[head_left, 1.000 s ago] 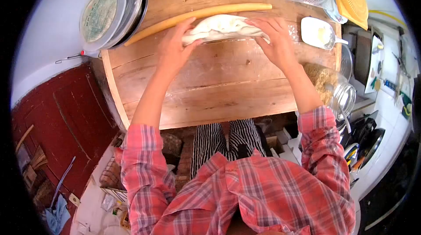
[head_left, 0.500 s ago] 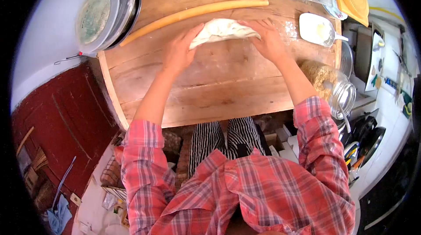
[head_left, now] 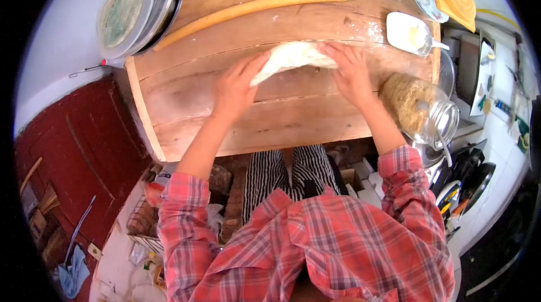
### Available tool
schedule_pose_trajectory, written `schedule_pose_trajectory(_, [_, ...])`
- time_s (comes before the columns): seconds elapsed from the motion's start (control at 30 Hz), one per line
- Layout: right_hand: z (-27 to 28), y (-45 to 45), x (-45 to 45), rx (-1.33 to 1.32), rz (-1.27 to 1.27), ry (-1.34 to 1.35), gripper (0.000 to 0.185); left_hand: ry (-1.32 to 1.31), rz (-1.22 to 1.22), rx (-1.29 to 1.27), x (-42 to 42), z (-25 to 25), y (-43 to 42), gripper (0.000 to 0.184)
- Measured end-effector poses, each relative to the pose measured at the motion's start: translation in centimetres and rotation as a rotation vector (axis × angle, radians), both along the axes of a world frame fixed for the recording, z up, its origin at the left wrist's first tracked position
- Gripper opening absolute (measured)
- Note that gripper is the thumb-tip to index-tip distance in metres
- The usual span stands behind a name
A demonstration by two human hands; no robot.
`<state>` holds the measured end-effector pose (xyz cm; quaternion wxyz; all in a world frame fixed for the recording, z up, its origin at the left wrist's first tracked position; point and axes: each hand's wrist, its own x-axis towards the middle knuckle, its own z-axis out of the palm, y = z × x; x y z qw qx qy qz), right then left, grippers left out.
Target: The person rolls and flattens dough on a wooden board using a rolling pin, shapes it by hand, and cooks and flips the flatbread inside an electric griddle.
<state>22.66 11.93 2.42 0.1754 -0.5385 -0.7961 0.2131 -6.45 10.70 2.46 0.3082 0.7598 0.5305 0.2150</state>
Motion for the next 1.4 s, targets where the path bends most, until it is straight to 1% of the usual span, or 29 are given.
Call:
schedule_pose_trajectory(0.03, [-0.2, -0.6, -0.2, 0.006, 0.000, 0.003, 0.053, 0.003, 0.000, 0.006, 0.0, -0.5, -0.6, 0.054])
schedule_pose_trajectory(0.1, [0.1, -2.8, -0.4, -0.024, 0.092, -0.041, 0.056, -0.015, -0.034, 0.034, 0.2, -1.2, -2.2, 0.058])
schedule_pose_trajectory(0.13, [1.0, -3.1, -0.2, -0.071, 0.107, 0.032, 0.050, 0.053, -0.090, 0.077, -0.1, -1.4, -2.7, 0.069])
schedule_pose_trajectory(0.17, [0.5, -3.5, 0.2, -0.078, 0.102, 0.029, 0.050, 0.050, -0.095, 0.070, 0.1, -1.8, -3.0, 0.069])
schedule_pose_trajectory(0.23, [-0.5, -3.8, 0.3, -0.136, -0.056, -0.039, 0.052, -0.070, 0.010, 0.140, 1.2, -2.1, -3.1, 0.071])
schedule_pose_trajectory(0.27, [-1.1, -3.5, 0.0, -0.127, -0.054, -0.038, 0.052, -0.069, 0.012, 0.149, 1.9, -2.3, -2.7, 0.071])
schedule_pose_trajectory(0.33, [-0.8, -3.4, -2.6, 0.065, -0.120, -0.124, 0.053, 0.184, -0.061, 0.188, 3.4, -1.4, -2.5, 0.070])
schedule_pose_trajectory(0.37, [-1.4, -3.8, -3.1, 0.063, -0.120, -0.124, 0.053, 0.185, -0.061, 0.186, 3.5, -1.8, -3.0, 0.070])
schedule_pose_trajectory(0.43, [-2.4, -4.2, -3.7, 0.249, 0.066, -0.242, 0.053, 0.249, -0.153, 0.229, 4.0, -2.6, -3.3, 0.071])
schedule_pose_trajectory(0.47, [-2.9, -4.2, -3.4, 0.241, 0.072, -0.250, 0.054, 0.253, -0.151, 0.247, 4.0, -3.2, -3.4, 0.073])
schedule_pose_trajectory(0.57, [-3.4, -2.4, -3.1, 0.230, 0.097, -0.231, 0.053, 0.244, -0.120, 0.254, 4.4, -3.6, -2.8, 0.072])
schedule_pose_trajectory(0.6, [-3.4, -1.9, -3.1, 0.254, 0.093, -0.208, 0.048, 0.242, -0.123, 0.251, 4.5, -3.7, -2.7, 0.072])
schedule_pose_trajectory(0.63, [-3.0, -1.5, -2.9, 0.249, 0.093, -0.211, 0.048, 0.190, -0.085, 0.232, 4.4, -3.9, -2.7, 0.069])
schedule_pose_trajectory(0.7, [-2.5, -0.8, -2.5, 0.059, 0.132, -0.132, 0.050, 0.087, -0.007, 0.209, 4.5, -3.8, -2.3, 0.063])
schedule_pose_trajectory(0.73, [-2.4, -1.1, -2.4, 0.057, 0.107, -0.056, 0.046, 0.039, 0.020, 0.150, 4.5, -3.4, -2.5, 0.061])
schedule_pose_trajectory(0.77, [-2.2, -1.9, -2.3, 0.056, 0.111, -0.057, 0.046, 0.038, 0.024, 0.149, 4.4, -2.9, -3.2, 0.061])
schedule_pose_trajectory(0.83, [-0.5, -4.9, -2.6, 0.117, 0.055, -0.121, 0.045, 0.148, -0.091, 0.146, 4.0, -1.7, -5.2, 0.062])
schedule_pose_trajectory(0.87, [-1.0, -6.3, -2.5, 0.109, 0.063, -0.117, 0.045, 0.152, -0.085, 0.137, 4.0, -1.9, -6.4, 0.062])
schedule_pose_trajectory(0.93, [-2.5, -8.0, -2.6, 0.280, 0.101, -0.225, 0.048, 0.181, -0.153, 0.340, 4.3, -2.6, -7.7, 0.063])
schedule_pose_trajectory(0.97, [-3.0, -7.6, -2.5, 0.286, 0.110, -0.219, 0.048, 0.188, -0.144, 0.343, 4.1, -2.8, -7.6, 0.063])
schedule_pose_trajectory(1.07, [-2.8, -7.3, -2.3, 0.177, 0.129, -0.219, 0.052, 0.195, -0.218, 0.232, 3.8, -2.7, -7.5, 0.066])
schedule_pose_trajectory(1.1, [-2.6, -6.9, -2.2, 0.090, 0.121, -0.168, 0.050, 0.202, -0.214, 0.227, 3.5, -2.7, -7.7, 0.066])
schedule_pose_trajectory(1.13, [-2.5, -7.0, -2.4, -0.004, 0.116, -0.115, 0.048, 0.147, -0.189, 0.180, 3.2, -2.6, -8.2, 0.067])
schedule_pose_trajectory(1.17, [-2.3, -7.5, -2.9, -0.006, 0.124, -0.107, 0.048, 0.092, -0.160, 0.143, 2.8, -2.6, -8.3, 0.068])
schedule_pose_trajectory(1.23, [-0.4, -9.3, -4.4, 0.097, 0.100, -0.128, 0.051, 0.121, -0.157, 0.161, 1.1, -1.5, -10.2, 0.068])
schedule_pose_trajectory(1.3, [-1.4, -11.3, -5.4, 0.114, 0.137, -0.097, 0.052, 0.155, -0.148, 0.176, -0.1, -0.8, -11.8, 0.068])
schedule_pose_trajectory(1.37, [-2.5, -12.3, -6.5, 0.124, 0.229, -0.178, 0.053, 0.155, -0.250, 0.268, -1.2, -1.5, -12.9, 0.066])
schedule_pose_trajectory(1.4, [-2.4, -12.0, -6.7, 0.106, 0.226, -0.189, 0.052, 0.163, -0.223, 0.291, -1.1, -1.6, -12.8, 0.066])
